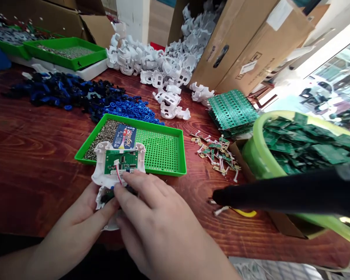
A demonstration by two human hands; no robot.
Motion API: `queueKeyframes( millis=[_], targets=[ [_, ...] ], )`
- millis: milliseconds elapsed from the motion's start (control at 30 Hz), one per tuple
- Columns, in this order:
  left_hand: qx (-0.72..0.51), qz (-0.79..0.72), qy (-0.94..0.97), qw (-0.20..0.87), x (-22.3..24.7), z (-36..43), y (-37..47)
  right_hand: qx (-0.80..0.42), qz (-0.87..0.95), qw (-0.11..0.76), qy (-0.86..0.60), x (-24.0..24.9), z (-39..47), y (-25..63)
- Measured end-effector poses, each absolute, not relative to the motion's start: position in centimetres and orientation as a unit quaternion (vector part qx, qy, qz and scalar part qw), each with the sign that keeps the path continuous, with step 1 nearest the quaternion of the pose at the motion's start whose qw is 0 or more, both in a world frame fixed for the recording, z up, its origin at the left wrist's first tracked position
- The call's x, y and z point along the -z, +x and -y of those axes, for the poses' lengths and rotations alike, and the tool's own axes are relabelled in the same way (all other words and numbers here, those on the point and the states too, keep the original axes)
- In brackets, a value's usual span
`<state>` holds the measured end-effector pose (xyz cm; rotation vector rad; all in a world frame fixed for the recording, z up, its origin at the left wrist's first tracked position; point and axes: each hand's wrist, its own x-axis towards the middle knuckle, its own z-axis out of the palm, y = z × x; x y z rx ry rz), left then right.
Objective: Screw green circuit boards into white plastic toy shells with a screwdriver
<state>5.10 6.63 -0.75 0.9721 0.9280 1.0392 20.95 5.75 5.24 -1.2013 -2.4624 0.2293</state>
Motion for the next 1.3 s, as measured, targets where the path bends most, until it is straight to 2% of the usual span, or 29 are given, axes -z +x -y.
queueKeyframes(
  millis=[167, 300, 467, 800, 1067, 1300],
  targets=[
    [-0.468, -0.446, 0.429, 0.631, 1.2, -6.8, 3.8, -0.248, 0.713, 0.372, -0.54, -3.7, -5.7, 21.0],
    [-0.459, -0.457, 0.416, 0.639, 1.6, -6.4, 3.3, -0.412, 0.621, 0.391, -0.54, -2.0, -5.3, 19.5],
    [-0.454, -0.446, 0.389, 0.666, 1.7, -5.3, 3.6, -0.395, 0.552, 0.446, -0.584, -0.8, -5.0, 17.2],
    [-0.426, -0.432, 0.382, 0.697, 1.5, -5.4, 3.0, -0.436, 0.489, 0.52, -0.548, -0.9, -4.6, 16.0],
    [-0.423, -0.404, 0.359, 0.728, 1.2, -5.7, 3.1, -0.471, 0.445, 0.548, -0.528, -0.6, -4.7, 15.5],
    [-0.404, -0.379, 0.346, 0.757, 1.1, -6.1, 3.1, -0.559, 0.382, 0.518, -0.522, -0.5, -4.3, 15.0]
  ],
)
